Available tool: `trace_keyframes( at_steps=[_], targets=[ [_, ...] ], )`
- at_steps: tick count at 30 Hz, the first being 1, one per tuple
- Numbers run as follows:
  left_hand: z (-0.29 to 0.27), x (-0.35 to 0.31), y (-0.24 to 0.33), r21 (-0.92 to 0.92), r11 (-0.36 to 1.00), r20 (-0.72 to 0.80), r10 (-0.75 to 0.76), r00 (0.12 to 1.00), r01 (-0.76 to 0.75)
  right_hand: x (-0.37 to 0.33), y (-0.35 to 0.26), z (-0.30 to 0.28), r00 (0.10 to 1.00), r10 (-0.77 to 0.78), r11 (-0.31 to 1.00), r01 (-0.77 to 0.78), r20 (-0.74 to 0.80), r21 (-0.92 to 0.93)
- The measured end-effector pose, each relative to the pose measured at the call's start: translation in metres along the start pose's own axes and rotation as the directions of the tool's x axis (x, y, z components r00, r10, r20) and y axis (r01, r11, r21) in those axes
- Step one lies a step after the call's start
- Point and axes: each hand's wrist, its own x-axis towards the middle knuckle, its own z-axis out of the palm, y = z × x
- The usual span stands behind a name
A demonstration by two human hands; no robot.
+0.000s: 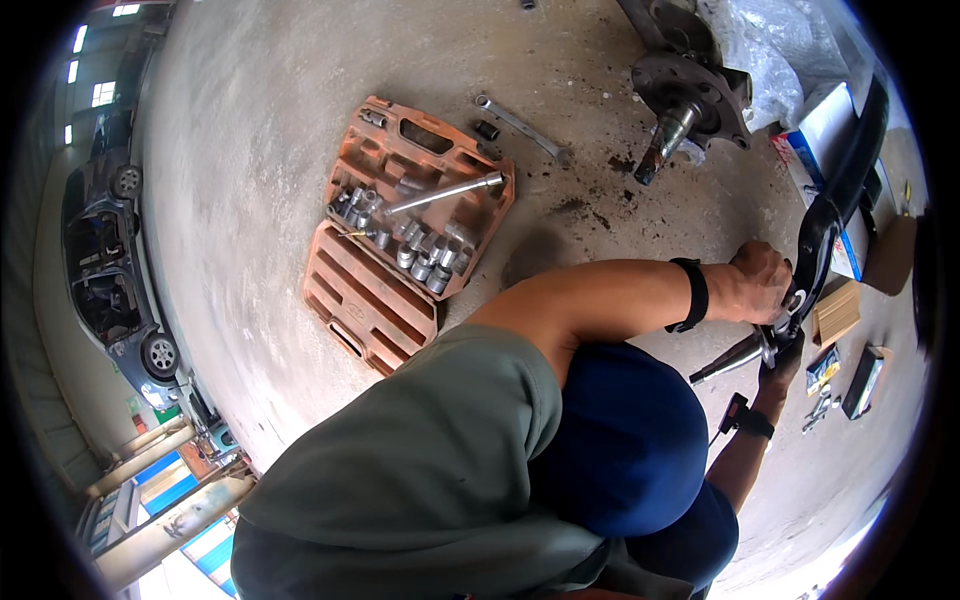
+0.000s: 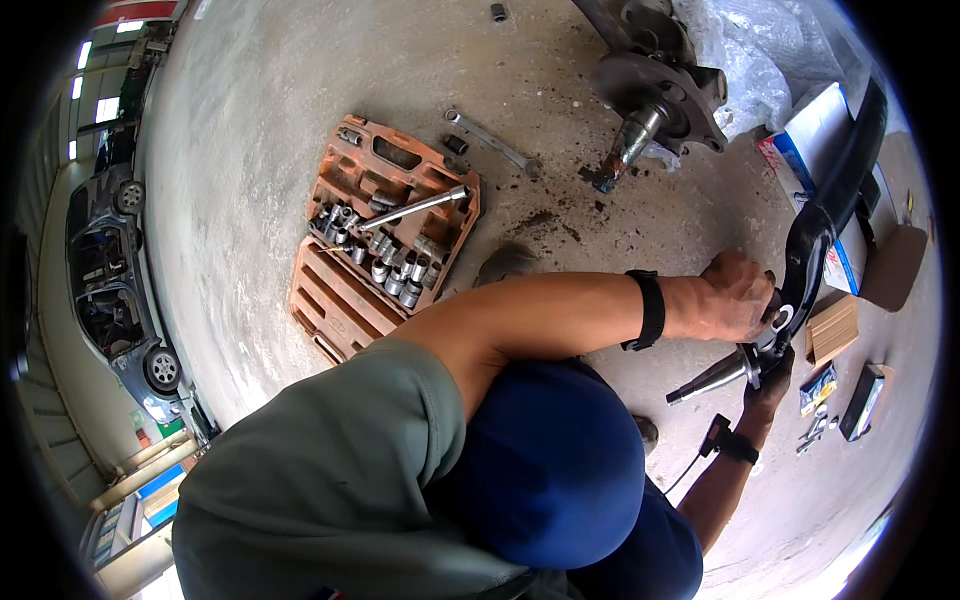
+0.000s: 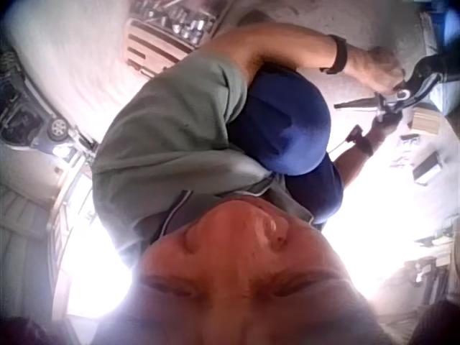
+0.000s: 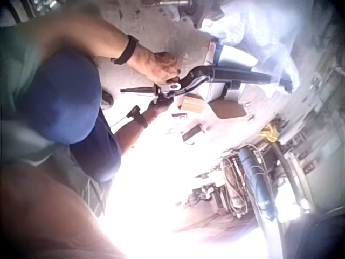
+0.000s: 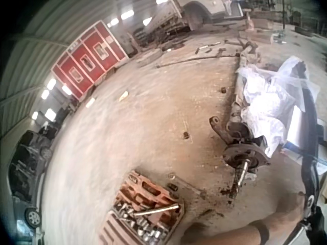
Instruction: The person fits a black metal arm onto a steering knuckle assembly by hand while sitting on the ground, handling metal washers and the heavy iron components.
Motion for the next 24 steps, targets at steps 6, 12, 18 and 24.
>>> trace_keyframes(
  at_steps=[6,12,18,24],
  targets=[
    [-0.007,0.028,0.027,-0.107,0.989,0.028,-0.098,0.995,0.1,0.024,-0.006,-0.092,0.976,-0.183,0.959,0.204,0.117,-0.198],
    [-0.001,0.01,0.003,-0.097,0.993,-0.067,-0.073,0.995,0.066,-0.015,0.01,0.025,0.993,-0.11,0.991,0.106,-0.04,-0.087],
    [0.014,0.013,-0.007,0.036,0.986,-0.31,0.169,0.936,-0.166,-0.017,-0.011,0.02,0.997,-0.033,0.999,0.031,-0.069,-0.021],
    [0.012,0.012,-0.007,0.122,0.985,-0.203,0.144,0.968,-0.121,-0.023,-0.01,0.031,0.998,-0.019,0.992,0.026,-0.053,0.123]
  ],
)
